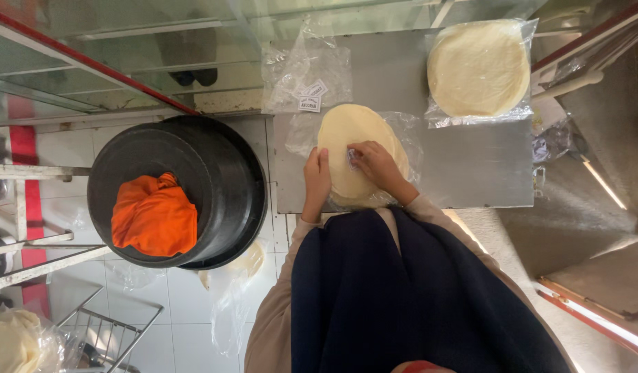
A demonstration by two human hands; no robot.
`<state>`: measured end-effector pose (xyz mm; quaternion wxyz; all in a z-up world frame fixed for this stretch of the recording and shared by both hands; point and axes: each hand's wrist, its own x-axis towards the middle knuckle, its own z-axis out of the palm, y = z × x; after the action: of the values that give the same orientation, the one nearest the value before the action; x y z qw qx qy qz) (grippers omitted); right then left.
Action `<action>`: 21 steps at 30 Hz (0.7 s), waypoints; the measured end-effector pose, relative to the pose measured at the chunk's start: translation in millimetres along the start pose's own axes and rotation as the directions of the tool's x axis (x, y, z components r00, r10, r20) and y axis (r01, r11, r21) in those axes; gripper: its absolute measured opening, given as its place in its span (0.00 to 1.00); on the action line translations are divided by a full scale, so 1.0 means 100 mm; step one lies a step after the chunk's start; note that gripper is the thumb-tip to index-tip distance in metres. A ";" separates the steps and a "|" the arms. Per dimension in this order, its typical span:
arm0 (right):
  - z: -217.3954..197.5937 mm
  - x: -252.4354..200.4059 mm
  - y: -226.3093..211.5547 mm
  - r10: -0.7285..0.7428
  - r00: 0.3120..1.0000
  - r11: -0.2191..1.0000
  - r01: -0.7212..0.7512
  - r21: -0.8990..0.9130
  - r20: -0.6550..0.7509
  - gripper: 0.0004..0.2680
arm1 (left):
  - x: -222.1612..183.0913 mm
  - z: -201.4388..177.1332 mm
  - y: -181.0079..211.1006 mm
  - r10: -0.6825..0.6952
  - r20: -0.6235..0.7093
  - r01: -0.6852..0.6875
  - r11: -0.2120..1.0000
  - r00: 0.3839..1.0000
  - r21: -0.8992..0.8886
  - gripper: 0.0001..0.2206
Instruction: The person peels individual tortillas from a stack, places them into plastic bags, and arranges the filled bags on a table.
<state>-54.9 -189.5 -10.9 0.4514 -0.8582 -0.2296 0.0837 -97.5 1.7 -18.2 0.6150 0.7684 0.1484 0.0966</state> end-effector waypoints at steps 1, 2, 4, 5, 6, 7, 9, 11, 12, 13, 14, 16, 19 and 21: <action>0.01 0.00 0.06 0.003 1.000 1.000 -0.003 -0.030 0.012 0.13 | 0.00 -0.01 -0.01 0.009 0.006 -0.009 1.000 1.000 0.015 0.14; 0.01 0.02 0.09 0.005 1.000 0.998 -0.004 -0.062 0.022 0.11 | 0.00 -0.02 -0.02 0.014 0.016 -0.014 1.000 1.000 -0.012 0.14; 0.00 0.03 0.04 -0.052 0.999 0.996 0.051 -0.069 -0.012 0.13 | 0.02 -0.03 -0.06 0.025 0.036 -0.023 0.997 0.999 -0.067 0.14; -0.02 0.03 -0.02 -0.110 0.992 0.993 0.107 -0.047 -0.058 0.17 | 0.05 -0.03 -0.09 0.009 0.043 -0.004 0.993 0.999 -0.116 0.15; -0.04 0.03 -0.10 -0.166 0.981 0.986 0.164 -0.027 -0.103 0.21 | 0.07 -0.04 -0.12 -0.009 0.050 0.017 0.987 0.999 -0.162 0.15; -0.05 0.03 -0.16 -0.170 0.977 0.985 0.170 -0.013 -0.126 0.21 | 0.09 -0.04 -0.15 -0.028 0.058 0.039 0.977 0.998 -0.208 0.15; -0.06 0.00 -0.26 -0.173 0.970 0.984 0.178 0.014 -0.172 0.22 | 0.11 -0.06 -0.22 -0.034 0.077 0.052 0.968 0.996 -0.247 0.15; -0.06 -0.01 -0.28 -0.076 0.979 0.993 0.091 0.072 -0.188 0.18 | 0.15 -0.05 -0.27 -0.036 0.065 0.051 0.969 0.997 -0.241 0.16; -0.05 -0.02 -0.29 -0.023 0.981 0.993 0.045 0.105 -0.195 0.17 | 0.15 -0.04 -0.28 -0.039 0.045 0.048 0.976 0.998 -0.214 0.16; -0.04 -0.05 -0.30 0.009 0.981 0.991 0.018 0.135 -0.193 0.16 | 0.15 -0.03 -0.28 -0.040 0.025 0.044 0.981 0.999 -0.187 0.17; -0.03 -0.07 -0.31 0.038 0.981 0.986 -0.006 0.165 -0.191 0.16 | 0.13 -0.01 -0.26 -0.035 0.002 0.035 0.976 0.999 -0.216 0.17; -0.04 -0.09 -0.36 0.053 0.975 0.980 -0.010 0.197 -0.215 0.17 | 0.06 0.06 -0.20 -0.026 -0.045 0.013 0.961 0.999 -0.277 0.17; 0.01 -0.12 -0.45 0.037 0.948 0.981 0.026 0.193 -0.316 0.18 | 0.05 0.18 -0.12 -0.098 -0.022 0.078 0.898 0.995 -0.433 0.17; 0.06 -0.12 -0.48 0.060 0.910 0.984 0.016 0.180 -0.411 0.18 | 0.03 0.22 -0.10 -0.086 0.023 0.088 0.896 0.996 -0.435 0.17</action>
<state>-82.8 -167.3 23.7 0.5641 -0.8149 -0.1102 -0.0750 -88.2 -15.0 -32.8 0.7751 0.6042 0.1564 0.0985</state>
